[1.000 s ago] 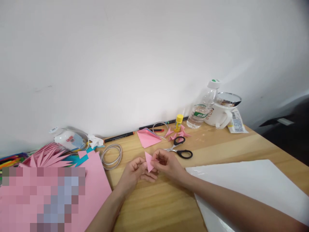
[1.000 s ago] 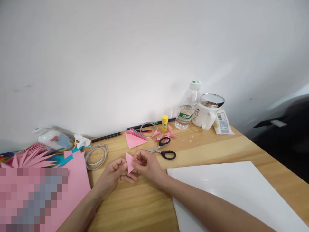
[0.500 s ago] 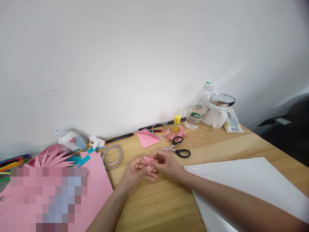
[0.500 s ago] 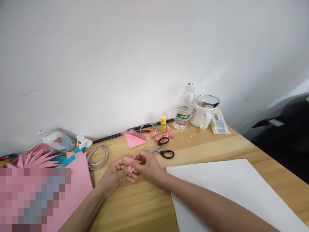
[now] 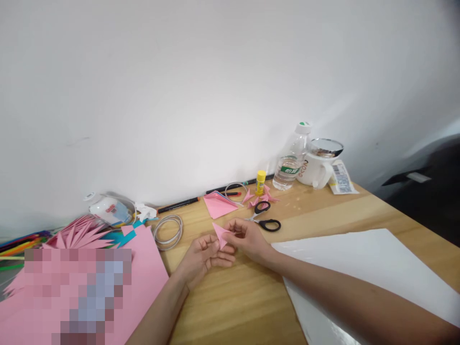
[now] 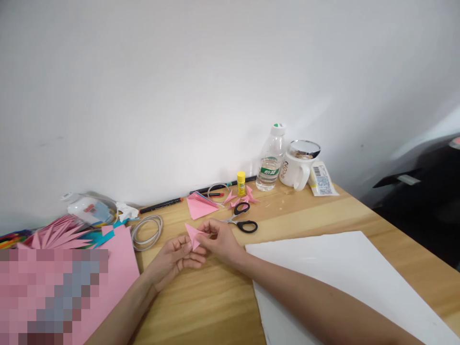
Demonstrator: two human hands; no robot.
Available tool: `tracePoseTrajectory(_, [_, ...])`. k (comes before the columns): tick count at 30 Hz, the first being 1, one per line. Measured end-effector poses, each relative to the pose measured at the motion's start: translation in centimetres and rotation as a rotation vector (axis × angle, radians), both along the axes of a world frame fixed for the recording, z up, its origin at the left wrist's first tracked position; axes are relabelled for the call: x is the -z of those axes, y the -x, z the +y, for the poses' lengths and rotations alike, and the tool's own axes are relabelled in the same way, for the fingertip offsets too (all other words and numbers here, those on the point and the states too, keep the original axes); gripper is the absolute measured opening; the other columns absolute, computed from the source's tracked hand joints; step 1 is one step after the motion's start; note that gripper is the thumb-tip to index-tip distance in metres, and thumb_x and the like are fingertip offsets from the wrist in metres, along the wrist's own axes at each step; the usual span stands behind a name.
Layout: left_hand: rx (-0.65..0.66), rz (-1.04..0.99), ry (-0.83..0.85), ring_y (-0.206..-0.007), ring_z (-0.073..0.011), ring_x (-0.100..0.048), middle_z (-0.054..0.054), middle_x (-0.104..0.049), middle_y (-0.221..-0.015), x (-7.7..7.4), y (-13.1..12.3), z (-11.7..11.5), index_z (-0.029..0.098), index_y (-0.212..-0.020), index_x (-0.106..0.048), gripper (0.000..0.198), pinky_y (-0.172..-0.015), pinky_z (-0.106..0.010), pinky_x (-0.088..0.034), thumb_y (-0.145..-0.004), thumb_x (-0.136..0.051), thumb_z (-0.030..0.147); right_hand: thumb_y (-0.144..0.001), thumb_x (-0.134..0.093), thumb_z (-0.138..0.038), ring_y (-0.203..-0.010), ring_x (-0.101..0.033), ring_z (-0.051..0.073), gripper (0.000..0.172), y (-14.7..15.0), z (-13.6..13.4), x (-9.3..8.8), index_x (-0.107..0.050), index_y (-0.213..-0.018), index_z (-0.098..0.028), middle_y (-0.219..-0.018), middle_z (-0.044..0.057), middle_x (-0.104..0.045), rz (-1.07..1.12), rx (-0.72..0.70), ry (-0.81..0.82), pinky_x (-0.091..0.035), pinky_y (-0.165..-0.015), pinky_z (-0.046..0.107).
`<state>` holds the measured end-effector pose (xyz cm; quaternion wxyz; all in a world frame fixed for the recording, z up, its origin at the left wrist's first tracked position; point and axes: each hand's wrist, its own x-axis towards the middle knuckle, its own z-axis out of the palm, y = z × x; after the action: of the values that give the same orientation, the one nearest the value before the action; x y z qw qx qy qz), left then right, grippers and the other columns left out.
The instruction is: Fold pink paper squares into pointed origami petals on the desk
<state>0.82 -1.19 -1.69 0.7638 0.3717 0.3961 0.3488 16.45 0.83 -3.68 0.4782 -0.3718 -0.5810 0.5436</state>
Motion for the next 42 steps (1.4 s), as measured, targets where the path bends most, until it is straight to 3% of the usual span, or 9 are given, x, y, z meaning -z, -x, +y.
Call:
tracePoseTrajectory(10, [-0.082,0.051,0.132,-0.053,-0.0106,-0.063,-0.006,-0.067,-0.063,-0.2,0.1,0.1,0.007,-0.066,-0.064,0.018,-0.050,-0.016,-0.051,-0.066,-0.070,0.023,-0.071,-0.058,-0.025,-0.061,-0.051,0.011,0.010,-0.1,-0.5,-0.5,-0.055,-0.072,-0.015,-0.069,0.000,-0.055,-0.073,0.078,-0.008,-0.040,-0.054,0.022])
tracePoseTrajectory(21, [-0.081,0.082,0.125,-0.036,-0.0065,-0.055,-0.002,-0.062,-0.049,-0.8,-0.4,0.1,0.008,-0.058,-0.060,0.023,-0.036,-0.013,-0.043,-0.061,-0.074,0.026,-0.067,-0.065,-0.031,-0.050,-0.048,0.008,0.019,-0.1,-0.1,-1.0,-0.055,-0.068,-0.014,-0.058,-0.003,-0.053,0.078,-0.028,0.162,-0.041,-0.048,0.020])
tracePoseTrajectory(32, [-0.167,0.107,-0.041,-0.041,-0.0103,-0.059,-0.002,-0.063,-0.053,-0.5,-0.8,-0.2,0.010,-0.062,-0.058,0.019,-0.039,-0.017,-0.047,-0.068,-0.068,0.026,-0.068,-0.065,-0.033,-0.049,-0.052,0.007,0.022,-0.1,0.2,-0.8,-0.057,-0.073,-0.013,-0.062,-0.002,-0.057,0.147,-0.073,0.190,-0.041,-0.050,0.021])
tracePoseTrajectory(38, [-0.090,0.077,-0.103,-0.066,-0.0177,-0.066,-0.010,-0.069,-0.078,-0.4,-0.3,0.1,0.010,-0.073,-0.062,0.017,-0.059,-0.027,-0.053,-0.071,-0.065,0.027,-0.068,-0.064,-0.030,-0.049,-0.050,0.007,0.019,-0.1,0.4,-0.3,-0.055,-0.070,-0.014,-0.059,-0.003,-0.054,0.139,-0.075,0.130,-0.041,-0.049,0.020])
tracePoseTrajectory(42, [-0.129,0.072,-0.117,-0.071,-0.0191,-0.065,-0.008,-0.070,-0.074,-0.2,-0.1,0.1,0.011,-0.074,-0.064,0.016,-0.063,-0.028,-0.053,-0.067,-0.069,0.025,-0.068,-0.063,-0.030,-0.049,-0.051,0.007,0.019,0.0,0.3,-0.3,-0.056,-0.069,-0.013,-0.060,-0.003,-0.055,0.094,-0.080,0.105,-0.042,-0.050,0.020])
